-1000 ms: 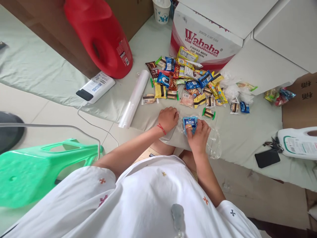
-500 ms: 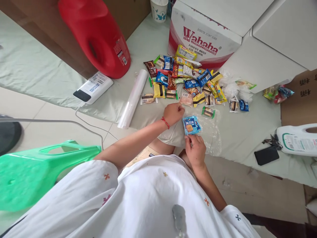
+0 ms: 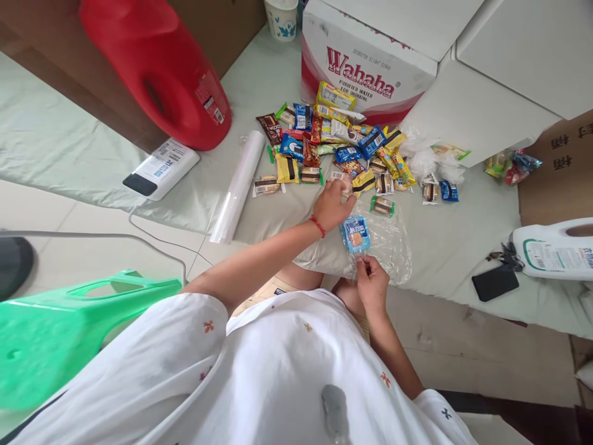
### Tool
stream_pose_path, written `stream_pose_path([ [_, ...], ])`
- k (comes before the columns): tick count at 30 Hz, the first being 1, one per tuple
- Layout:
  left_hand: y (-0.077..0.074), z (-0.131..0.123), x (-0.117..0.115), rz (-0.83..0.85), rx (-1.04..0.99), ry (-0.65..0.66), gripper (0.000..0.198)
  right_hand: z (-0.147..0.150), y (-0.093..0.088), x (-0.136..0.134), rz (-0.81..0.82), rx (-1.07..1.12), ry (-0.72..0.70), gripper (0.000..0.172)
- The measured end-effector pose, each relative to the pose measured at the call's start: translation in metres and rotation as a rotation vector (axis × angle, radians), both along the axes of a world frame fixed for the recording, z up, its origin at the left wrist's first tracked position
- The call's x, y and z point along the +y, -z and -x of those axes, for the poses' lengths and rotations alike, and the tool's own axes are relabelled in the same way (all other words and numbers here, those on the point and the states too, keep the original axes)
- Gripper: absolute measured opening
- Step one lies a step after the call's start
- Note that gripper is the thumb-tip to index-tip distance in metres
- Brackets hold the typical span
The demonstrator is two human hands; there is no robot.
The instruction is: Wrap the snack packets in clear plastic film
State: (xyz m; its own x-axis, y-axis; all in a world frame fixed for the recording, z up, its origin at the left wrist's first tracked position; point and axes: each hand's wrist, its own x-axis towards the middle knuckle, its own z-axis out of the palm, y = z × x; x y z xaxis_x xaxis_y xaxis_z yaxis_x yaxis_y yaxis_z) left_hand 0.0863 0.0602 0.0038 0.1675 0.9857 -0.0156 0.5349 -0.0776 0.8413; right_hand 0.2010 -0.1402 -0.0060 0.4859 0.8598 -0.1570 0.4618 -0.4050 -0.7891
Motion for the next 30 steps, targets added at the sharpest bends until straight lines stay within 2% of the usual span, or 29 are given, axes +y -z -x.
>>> stream_pose_path([
  [2,-0.003,0.004,0.004,-0.078,-0.004,0.086,0.035,-0.001,0.0,0.001,0.005,0.02,-0.001,0.037],
  [5,-0.008,0.012,0.022,-0.114,-0.029,0.455,0.056,-0.003,0.0,0.003,0.002,0.039,0.001,0.038],
  [7,-0.011,0.018,0.038,-0.054,-0.029,0.741,0.075,-0.005,-0.002,0.005,0.002,0.059,-0.002,0.038],
  [9,-0.012,0.022,0.053,0.053,0.009,0.963,0.09,-0.007,-0.003,0.005,0.003,0.087,-0.002,0.037],
  [12,-0.015,0.025,0.066,0.094,0.157,1.152,0.1,-0.011,-0.005,0.004,0.001,0.101,0.019,0.036],
  [14,-0.015,0.028,0.068,0.005,0.299,1.165,0.099,-0.016,-0.006,0.002,-0.004,0.09,0.032,0.036],
  [16,-0.014,0.033,0.066,-0.116,0.42,1.124,0.088,-0.021,-0.005,0.0,-0.011,0.078,0.037,0.037],
  [18,-0.01,0.04,0.064,-0.199,0.466,1.086,0.058,-0.027,-0.004,-0.001,-0.011,0.074,0.035,0.038],
  [20,-0.004,0.05,0.063,-0.226,0.41,1.046,0.023,-0.033,-0.005,-0.001,-0.006,0.054,0.035,0.038],
  [21,0.0,0.056,0.062,-0.226,0.354,1.02,0.017,-0.037,-0.005,0.0,-0.007,0.036,0.033,0.037],
  [25,0.018,0.073,0.054,-0.206,0.222,0.834,0.028,-0.052,-0.011,0.008,-0.019,-0.084,-0.009,0.034],
  [28,0.028,0.075,0.039,-0.219,0.285,0.646,0.025,-0.062,-0.017,0.02,0.012,-0.233,-0.122,0.036],
  [30,0.029,0.072,0.026,-0.219,0.331,0.538,0.021,-0.067,-0.022,0.031,0.06,-0.33,-0.228,0.038],
])
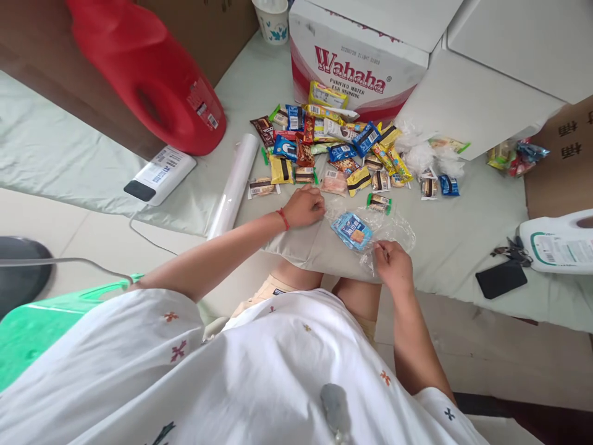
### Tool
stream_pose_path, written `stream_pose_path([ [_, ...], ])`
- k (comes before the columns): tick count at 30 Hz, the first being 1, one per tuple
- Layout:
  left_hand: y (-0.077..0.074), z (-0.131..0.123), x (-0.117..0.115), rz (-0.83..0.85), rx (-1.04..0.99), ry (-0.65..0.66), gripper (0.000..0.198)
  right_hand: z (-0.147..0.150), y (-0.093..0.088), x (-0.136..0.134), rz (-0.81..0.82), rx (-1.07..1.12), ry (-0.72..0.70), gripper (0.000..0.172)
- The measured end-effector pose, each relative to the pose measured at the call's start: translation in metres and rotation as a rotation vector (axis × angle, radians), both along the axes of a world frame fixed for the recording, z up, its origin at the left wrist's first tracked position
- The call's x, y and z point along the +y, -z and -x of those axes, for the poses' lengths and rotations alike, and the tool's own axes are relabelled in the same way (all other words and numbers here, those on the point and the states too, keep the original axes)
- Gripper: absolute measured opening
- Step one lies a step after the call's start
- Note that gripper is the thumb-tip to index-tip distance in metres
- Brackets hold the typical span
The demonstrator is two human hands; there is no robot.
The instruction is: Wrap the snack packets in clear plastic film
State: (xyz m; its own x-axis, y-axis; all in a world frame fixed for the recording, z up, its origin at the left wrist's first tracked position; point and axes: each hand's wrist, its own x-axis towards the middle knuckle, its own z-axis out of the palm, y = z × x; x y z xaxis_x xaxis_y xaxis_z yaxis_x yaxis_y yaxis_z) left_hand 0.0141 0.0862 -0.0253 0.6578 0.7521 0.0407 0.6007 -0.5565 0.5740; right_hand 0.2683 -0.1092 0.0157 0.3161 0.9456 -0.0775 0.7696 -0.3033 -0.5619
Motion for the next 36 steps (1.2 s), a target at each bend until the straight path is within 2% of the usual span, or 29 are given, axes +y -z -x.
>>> stream_pose_path([
  [4,-0.008,-0.008,-0.021,0.016,0.027,-0.123,0.019,-0.005,-0.007,0.029,0.092,-0.162,-0.075,0.036],
  [7,-0.016,-0.013,-0.03,0.0,-0.038,-0.136,0.033,-0.008,-0.007,0.051,0.133,-0.263,-0.098,0.033],
  [9,-0.019,-0.017,-0.033,-0.021,-0.076,-0.116,0.04,-0.01,-0.002,0.063,0.176,-0.244,-0.121,0.031],
  [11,-0.02,-0.022,-0.033,-0.022,-0.067,-0.124,0.029,-0.011,0.004,0.072,0.211,-0.171,-0.126,0.032],
  [13,-0.018,-0.027,-0.031,0.002,-0.031,-0.181,0.02,-0.011,0.01,0.075,0.202,-0.086,-0.11,0.03],
  [17,-0.009,-0.033,-0.03,0.018,0.003,-0.248,0.024,-0.009,0.015,0.069,0.119,0.007,-0.067,0.028],
  [21,-0.002,-0.034,-0.035,-0.049,0.024,-0.271,0.03,-0.004,0.008,0.06,0.268,-0.128,-0.006,0.034],
  [23,0.0,-0.035,-0.038,-0.06,0.045,-0.283,0.03,0.0,0.005,0.059,0.347,-0.195,-0.025,0.037],
  [26,-0.002,-0.04,-0.04,-0.065,0.086,-0.3,0.031,0.007,0.003,0.063,0.308,-0.214,-0.098,0.034],
  [30,-0.008,-0.051,-0.038,-0.064,0.163,-0.326,0.038,0.013,0.008,0.073,0.2,-0.099,-0.124,0.037],
  [36,-0.009,-0.056,-0.033,-0.071,0.225,-0.228,0.038,0.018,0.013,0.089,0.295,0.029,-0.101,0.044],
])
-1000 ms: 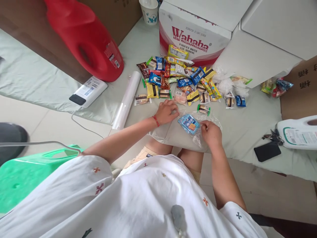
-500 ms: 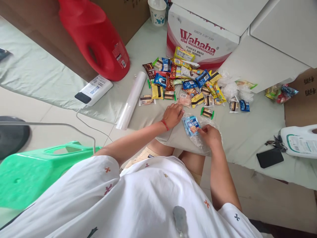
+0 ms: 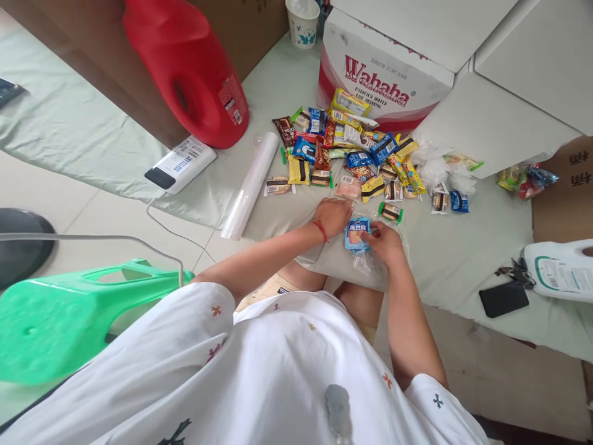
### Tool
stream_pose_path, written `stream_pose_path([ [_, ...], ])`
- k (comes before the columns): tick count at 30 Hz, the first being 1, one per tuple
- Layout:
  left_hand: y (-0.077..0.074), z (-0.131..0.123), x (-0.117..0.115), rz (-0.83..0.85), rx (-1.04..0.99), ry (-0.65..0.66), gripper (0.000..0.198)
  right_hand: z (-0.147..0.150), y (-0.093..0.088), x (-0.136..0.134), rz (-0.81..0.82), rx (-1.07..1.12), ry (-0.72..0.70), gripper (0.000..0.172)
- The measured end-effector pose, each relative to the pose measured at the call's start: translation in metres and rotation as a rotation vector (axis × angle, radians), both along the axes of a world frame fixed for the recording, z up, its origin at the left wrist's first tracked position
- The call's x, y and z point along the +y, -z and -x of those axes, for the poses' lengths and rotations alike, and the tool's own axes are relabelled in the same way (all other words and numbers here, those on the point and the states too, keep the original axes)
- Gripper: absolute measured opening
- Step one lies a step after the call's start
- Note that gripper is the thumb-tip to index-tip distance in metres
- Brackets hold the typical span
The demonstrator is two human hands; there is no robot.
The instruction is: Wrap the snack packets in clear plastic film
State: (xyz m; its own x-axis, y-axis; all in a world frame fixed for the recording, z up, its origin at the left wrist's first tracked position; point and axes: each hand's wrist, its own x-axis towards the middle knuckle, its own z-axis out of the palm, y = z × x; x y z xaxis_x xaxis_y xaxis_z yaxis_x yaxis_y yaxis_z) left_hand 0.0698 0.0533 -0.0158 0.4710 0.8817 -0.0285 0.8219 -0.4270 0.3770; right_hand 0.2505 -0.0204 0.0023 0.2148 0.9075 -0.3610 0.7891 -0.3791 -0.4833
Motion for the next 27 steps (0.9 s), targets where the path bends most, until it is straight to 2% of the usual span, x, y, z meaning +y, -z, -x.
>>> stream_pose_path([
  [2,0.002,0.001,0.0,-0.011,-0.008,0.01,0.041,0.004,-0.002,0.002,-0.055,-0.05,-0.004,0.047],
  [5,0.005,0.003,-0.001,-0.022,-0.014,0.01,0.042,0.011,-0.009,0.005,-0.241,-0.183,-0.076,0.045],
  [7,0.005,0.004,-0.001,-0.028,-0.017,0.01,0.042,0.014,-0.016,0.008,-0.339,-0.234,-0.234,0.036],
  [9,0.006,0.004,-0.001,-0.032,-0.024,0.006,0.041,0.017,-0.022,0.014,-0.35,-0.232,-0.46,0.027],
  [11,0.006,0.004,0.0,-0.034,-0.032,-0.001,0.041,0.018,-0.025,0.022,-0.309,-0.2,-0.664,0.028],
  [13,0.006,0.005,0.001,-0.028,-0.035,-0.01,0.041,0.017,-0.024,0.029,-0.27,-0.156,-0.778,0.035],
  [20,0.007,0.005,0.002,0.002,-0.028,-0.019,0.039,0.001,-0.014,0.031,-0.214,-0.006,-0.828,0.057],
  [27,0.01,0.005,0.002,-0.017,-0.038,-0.022,0.04,-0.007,-0.009,0.017,-0.214,-0.021,-0.706,0.058],
])
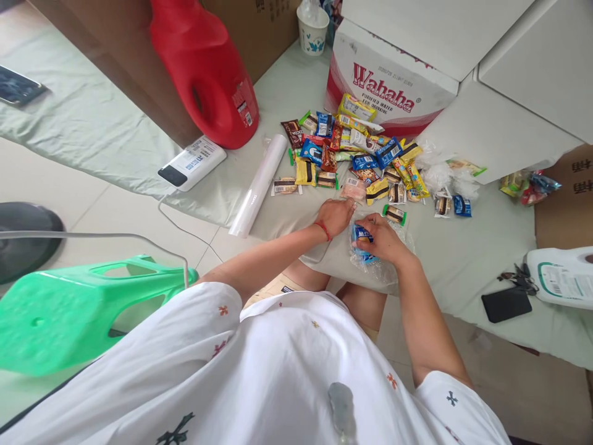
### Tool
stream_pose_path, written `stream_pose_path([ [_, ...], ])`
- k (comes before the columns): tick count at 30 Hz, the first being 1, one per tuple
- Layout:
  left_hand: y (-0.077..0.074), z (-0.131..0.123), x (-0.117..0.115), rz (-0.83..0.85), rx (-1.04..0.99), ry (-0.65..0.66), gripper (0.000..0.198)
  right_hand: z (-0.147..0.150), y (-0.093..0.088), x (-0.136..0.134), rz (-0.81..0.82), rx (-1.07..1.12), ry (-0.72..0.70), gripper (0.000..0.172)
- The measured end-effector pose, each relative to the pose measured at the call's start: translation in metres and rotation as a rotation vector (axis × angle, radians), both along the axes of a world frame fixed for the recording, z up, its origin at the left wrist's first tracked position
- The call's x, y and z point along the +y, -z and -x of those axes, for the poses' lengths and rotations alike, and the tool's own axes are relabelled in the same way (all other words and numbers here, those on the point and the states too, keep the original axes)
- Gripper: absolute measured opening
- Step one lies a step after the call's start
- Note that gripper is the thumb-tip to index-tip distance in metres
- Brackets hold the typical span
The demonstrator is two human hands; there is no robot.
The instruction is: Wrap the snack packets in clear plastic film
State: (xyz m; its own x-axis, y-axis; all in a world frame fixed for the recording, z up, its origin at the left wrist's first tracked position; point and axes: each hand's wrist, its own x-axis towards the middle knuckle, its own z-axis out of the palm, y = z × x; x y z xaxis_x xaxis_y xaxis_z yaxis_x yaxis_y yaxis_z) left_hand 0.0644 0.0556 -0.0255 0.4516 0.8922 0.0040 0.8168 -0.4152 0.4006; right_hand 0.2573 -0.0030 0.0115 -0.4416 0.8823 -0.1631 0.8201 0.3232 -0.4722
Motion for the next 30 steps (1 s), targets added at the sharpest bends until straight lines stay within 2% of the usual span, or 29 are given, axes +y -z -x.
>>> stream_pose_path([
  [2,0.0,0.0,0.0,-0.005,0.007,-0.003,0.04,0.002,0.003,-0.002,-0.016,-0.01,0.043,0.058],
  [7,0.0,0.0,0.0,-0.005,0.004,-0.013,0.04,0.008,0.008,-0.005,-0.03,0.004,0.106,0.047],
  [11,0.0,0.001,0.0,-0.005,-0.005,-0.02,0.041,0.007,-0.005,-0.017,-0.155,0.066,0.175,0.035],
  [13,-0.001,0.001,0.0,0.001,-0.014,-0.024,0.042,0.009,-0.017,-0.032,-0.249,0.086,0.255,0.04],
  [15,-0.003,0.0,0.0,0.014,-0.019,-0.03,0.041,0.017,-0.026,-0.052,-0.305,0.045,0.275,0.054],
  [17,-0.004,0.0,0.0,0.033,-0.023,-0.035,0.04,0.029,-0.027,-0.073,-0.32,-0.055,0.252,0.073],
  [18,-0.004,0.0,0.0,0.039,-0.024,-0.04,0.04,0.035,-0.024,-0.083,-0.32,-0.103,0.256,0.075],
  [19,-0.004,0.0,0.0,0.045,-0.025,-0.049,0.04,0.04,-0.02,-0.091,-0.315,-0.131,0.278,0.069],
  [21,-0.005,0.0,0.0,0.054,-0.026,-0.074,0.041,0.044,-0.007,-0.102,-0.301,-0.085,0.37,0.046],
  [22,-0.004,0.0,-0.001,0.06,-0.028,-0.092,0.042,0.043,-0.001,-0.105,-0.295,-0.012,0.442,0.04],
  [27,-0.005,0.0,-0.001,0.094,-0.067,-0.138,0.043,0.031,0.017,-0.121,-0.16,0.445,0.922,0.042],
  [30,-0.007,-0.003,-0.002,0.105,-0.065,-0.126,0.043,0.029,0.018,-0.132,-0.157,0.439,1.094,0.042],
])
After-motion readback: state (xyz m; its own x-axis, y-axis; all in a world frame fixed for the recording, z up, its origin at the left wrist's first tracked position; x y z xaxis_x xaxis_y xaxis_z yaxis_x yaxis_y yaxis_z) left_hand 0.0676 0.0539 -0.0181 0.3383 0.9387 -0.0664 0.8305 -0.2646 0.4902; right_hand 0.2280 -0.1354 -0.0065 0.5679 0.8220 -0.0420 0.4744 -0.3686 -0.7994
